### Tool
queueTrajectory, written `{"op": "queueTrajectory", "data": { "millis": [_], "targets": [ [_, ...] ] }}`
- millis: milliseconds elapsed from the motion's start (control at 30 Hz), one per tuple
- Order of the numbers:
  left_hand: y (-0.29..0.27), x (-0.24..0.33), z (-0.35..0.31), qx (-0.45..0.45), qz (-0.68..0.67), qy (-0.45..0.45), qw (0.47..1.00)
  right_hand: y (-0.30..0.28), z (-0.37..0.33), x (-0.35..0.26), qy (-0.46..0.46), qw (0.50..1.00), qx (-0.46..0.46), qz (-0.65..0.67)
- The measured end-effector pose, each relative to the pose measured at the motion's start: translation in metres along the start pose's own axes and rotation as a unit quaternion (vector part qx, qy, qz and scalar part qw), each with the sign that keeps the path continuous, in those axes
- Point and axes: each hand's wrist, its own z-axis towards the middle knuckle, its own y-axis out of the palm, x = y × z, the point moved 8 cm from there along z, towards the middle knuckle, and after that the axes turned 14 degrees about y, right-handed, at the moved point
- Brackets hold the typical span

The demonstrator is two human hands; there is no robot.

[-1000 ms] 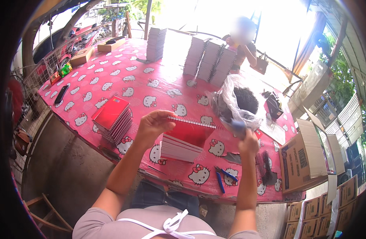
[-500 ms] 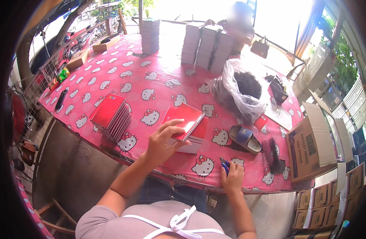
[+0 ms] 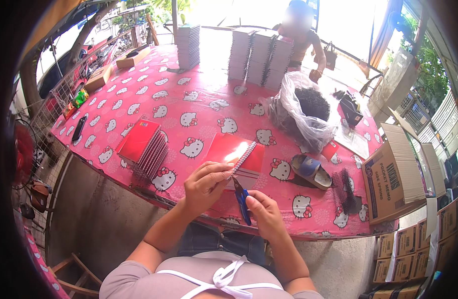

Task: The person threads a metal spiral coil through the pre-punched holes of a red notebook, then uses a pair of pliers to bend and crimp the ends of the wire.

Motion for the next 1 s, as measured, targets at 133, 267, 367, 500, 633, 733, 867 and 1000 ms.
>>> {"op": "queueTrajectory", "data": {
  "millis": [133,267,367,500,633,733,867,1000],
  "targets": [
    [-0.002,0.001,-0.001,0.021,0.004,0.007,1.0,0.032,-0.041,-0.05,-0.362,0.801,0.23,-0.418],
    [-0.004,0.0,-0.002,0.023,0.004,-0.001,1.0,0.041,-0.037,-0.048,-0.314,0.794,0.248,-0.458],
    [-0.006,0.003,-0.004,0.017,0.007,0.018,1.0,0.028,-0.017,-0.029,-0.171,0.933,0.127,-0.292],
    [-0.026,0.006,-0.001,0.011,0.026,0.044,0.999,0.017,-0.003,-0.004,-0.069,0.986,0.007,-0.152],
    [-0.143,-0.044,-0.002,0.407,-0.081,-0.203,0.887,-0.063,-0.032,-0.026,-0.227,0.785,0.351,-0.458],
    [-0.229,-0.067,-0.024,0.443,0.051,-0.239,0.862,-0.111,-0.04,0.003,-0.25,0.582,0.441,-0.636],
    [-0.28,-0.125,-0.114,0.349,0.165,-0.394,0.834,-0.014,-0.035,-0.022,-0.367,0.664,0.326,-0.563],
    [-0.274,-0.144,-0.126,0.35,0.075,-0.324,0.876,0.142,0.021,-0.031,-0.52,0.683,0.08,-0.506]
  ]
}}
